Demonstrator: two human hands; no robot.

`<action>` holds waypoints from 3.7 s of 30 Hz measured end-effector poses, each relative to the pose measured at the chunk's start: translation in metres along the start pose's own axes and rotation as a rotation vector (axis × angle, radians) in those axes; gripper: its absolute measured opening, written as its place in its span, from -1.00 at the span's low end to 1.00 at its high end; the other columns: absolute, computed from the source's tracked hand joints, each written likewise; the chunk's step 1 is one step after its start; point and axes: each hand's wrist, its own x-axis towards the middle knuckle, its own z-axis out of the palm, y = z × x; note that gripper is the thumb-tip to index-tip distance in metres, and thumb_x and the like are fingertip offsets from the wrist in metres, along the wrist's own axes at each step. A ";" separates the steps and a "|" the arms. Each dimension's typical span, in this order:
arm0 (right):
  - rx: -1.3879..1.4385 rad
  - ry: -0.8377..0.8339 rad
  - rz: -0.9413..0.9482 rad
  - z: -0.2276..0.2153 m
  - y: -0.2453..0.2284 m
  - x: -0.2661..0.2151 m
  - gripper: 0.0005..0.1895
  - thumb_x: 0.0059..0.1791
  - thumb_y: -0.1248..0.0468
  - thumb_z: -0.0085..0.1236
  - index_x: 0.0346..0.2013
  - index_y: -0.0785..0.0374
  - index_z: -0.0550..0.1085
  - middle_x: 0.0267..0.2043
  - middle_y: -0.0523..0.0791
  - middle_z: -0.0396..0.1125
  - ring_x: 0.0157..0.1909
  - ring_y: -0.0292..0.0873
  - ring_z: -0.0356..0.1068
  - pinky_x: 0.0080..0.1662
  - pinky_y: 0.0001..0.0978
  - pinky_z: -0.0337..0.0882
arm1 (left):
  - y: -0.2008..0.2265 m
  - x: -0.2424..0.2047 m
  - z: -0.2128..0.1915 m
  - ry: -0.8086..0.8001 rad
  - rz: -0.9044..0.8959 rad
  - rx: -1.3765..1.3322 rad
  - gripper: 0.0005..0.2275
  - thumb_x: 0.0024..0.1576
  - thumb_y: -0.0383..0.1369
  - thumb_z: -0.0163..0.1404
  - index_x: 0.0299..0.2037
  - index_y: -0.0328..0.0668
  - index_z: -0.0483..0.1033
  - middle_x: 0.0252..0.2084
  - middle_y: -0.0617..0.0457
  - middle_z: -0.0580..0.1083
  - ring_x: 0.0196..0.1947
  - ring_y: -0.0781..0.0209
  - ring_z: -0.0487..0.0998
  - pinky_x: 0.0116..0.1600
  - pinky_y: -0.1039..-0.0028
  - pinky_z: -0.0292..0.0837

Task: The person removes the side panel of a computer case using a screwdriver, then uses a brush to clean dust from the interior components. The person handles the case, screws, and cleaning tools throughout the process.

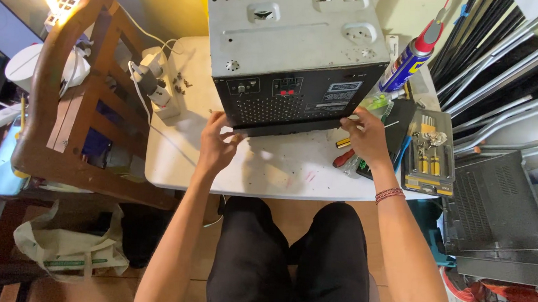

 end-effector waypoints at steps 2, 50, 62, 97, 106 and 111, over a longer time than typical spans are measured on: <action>0.006 -0.031 -0.054 -0.004 0.000 0.001 -0.78 0.04 0.47 0.15 -0.01 0.35 0.51 -0.10 -0.06 0.49 -0.09 -0.18 0.53 -0.07 -0.37 0.52 | -0.006 0.003 0.003 -0.015 -0.011 -0.007 -0.71 0.00 -0.71 0.10 -0.07 -0.31 0.58 0.01 0.03 0.41 -0.06 0.19 0.57 0.02 0.38 0.58; 0.146 0.065 -0.094 0.044 0.012 -0.012 -0.70 0.01 0.50 0.17 0.04 0.38 0.44 -0.04 -0.07 0.42 -0.15 -0.15 0.51 -0.13 -0.32 0.49 | -0.049 0.043 -0.024 -0.114 -0.256 -0.060 -0.77 0.07 -0.68 0.18 -0.10 -0.32 0.57 -0.12 0.04 0.58 -0.07 0.27 0.55 -0.01 0.42 0.51; 0.102 0.142 -0.099 0.042 0.040 -0.002 -0.66 0.00 0.55 0.12 0.07 0.35 0.44 0.02 -0.07 0.44 -0.12 -0.22 0.52 -0.16 -0.40 0.50 | -0.033 0.028 0.009 0.086 -0.301 -0.048 -0.64 -0.05 -0.62 0.28 -0.04 -0.23 0.55 -0.06 0.03 0.58 -0.07 0.17 0.62 0.02 0.42 0.61; 0.278 0.090 0.131 0.016 0.021 0.003 -0.81 0.07 0.49 -0.01 -0.05 0.23 0.42 -0.01 -0.16 0.41 0.04 -0.25 0.45 0.19 -0.22 0.56 | -0.046 -0.021 0.025 0.007 -0.155 -0.492 -0.80 0.07 -0.58 0.21 -0.16 -0.30 0.47 -0.03 0.08 0.30 -0.09 0.31 0.44 -0.16 0.53 0.64; 0.231 0.111 0.172 0.024 0.006 0.006 -0.90 0.18 0.41 0.01 -0.01 0.22 0.41 0.00 -0.15 0.43 0.03 -0.25 0.44 0.15 -0.24 0.54 | -0.035 -0.008 0.013 0.074 0.050 -0.272 -0.87 0.15 -0.38 0.21 -0.19 -0.25 0.61 -0.12 0.06 0.41 -0.02 0.15 0.38 0.10 0.35 0.34; 0.225 0.138 0.220 0.027 0.008 0.006 -0.82 0.11 0.47 0.00 -0.02 0.22 0.42 0.01 -0.15 0.42 0.05 -0.24 0.45 0.17 -0.25 0.55 | -0.029 0.000 0.002 0.040 0.040 -0.221 -0.89 0.04 -0.45 0.25 -0.26 -0.21 0.63 -0.17 0.03 0.47 -0.05 0.11 0.37 0.07 0.36 0.33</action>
